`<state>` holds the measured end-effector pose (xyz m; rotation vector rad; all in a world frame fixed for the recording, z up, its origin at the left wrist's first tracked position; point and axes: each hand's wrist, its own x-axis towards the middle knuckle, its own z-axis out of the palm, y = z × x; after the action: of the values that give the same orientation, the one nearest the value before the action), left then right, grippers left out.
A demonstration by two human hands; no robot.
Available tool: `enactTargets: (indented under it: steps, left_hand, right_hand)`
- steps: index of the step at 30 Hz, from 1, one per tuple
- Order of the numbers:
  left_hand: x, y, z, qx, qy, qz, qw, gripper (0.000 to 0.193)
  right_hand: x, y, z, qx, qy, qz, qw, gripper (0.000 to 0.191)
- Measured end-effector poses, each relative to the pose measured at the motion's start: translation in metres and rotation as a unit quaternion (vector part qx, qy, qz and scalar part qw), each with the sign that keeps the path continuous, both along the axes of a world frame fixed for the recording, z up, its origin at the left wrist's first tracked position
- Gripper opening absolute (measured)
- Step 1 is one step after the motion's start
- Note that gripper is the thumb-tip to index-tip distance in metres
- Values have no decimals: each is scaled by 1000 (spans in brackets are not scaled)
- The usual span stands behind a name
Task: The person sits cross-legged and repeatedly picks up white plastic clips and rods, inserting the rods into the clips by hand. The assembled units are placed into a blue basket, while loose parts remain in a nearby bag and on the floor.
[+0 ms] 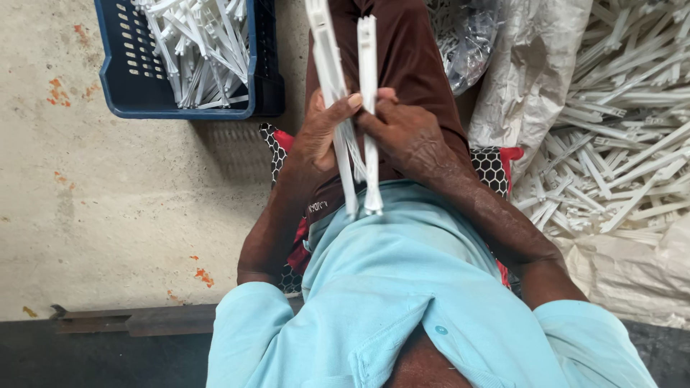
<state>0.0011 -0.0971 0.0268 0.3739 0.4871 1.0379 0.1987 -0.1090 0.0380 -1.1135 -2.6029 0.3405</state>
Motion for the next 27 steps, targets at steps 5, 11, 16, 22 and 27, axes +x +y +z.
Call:
enactTargets:
  steps: [5, 11, 16, 22, 27]
  left_hand:
    - [-22, -3, 2, 2, 102, 49, 994, 52]
    - [-46, -19, 13, 83, 164, 99, 978, 65]
    - [-40, -41, 17, 99, 240, 98, 961, 54]
    - [-45, -66, 21, 158, 389, 42, 907, 43]
    - [-67, -73, 31, 138, 367, 90, 915, 39]
  right_hand:
    - [2, -17, 15, -144, -34, 65, 987, 62]
    - [40, -62, 16, -307, 407, -58, 858, 42]
    - [93, -66, 6, -447, 801, -253, 307, 27]
    - [102, -114, 20, -536, 766, -211, 284, 18]
    - [104, -129, 59, -432, 750, -278, 417, 26]
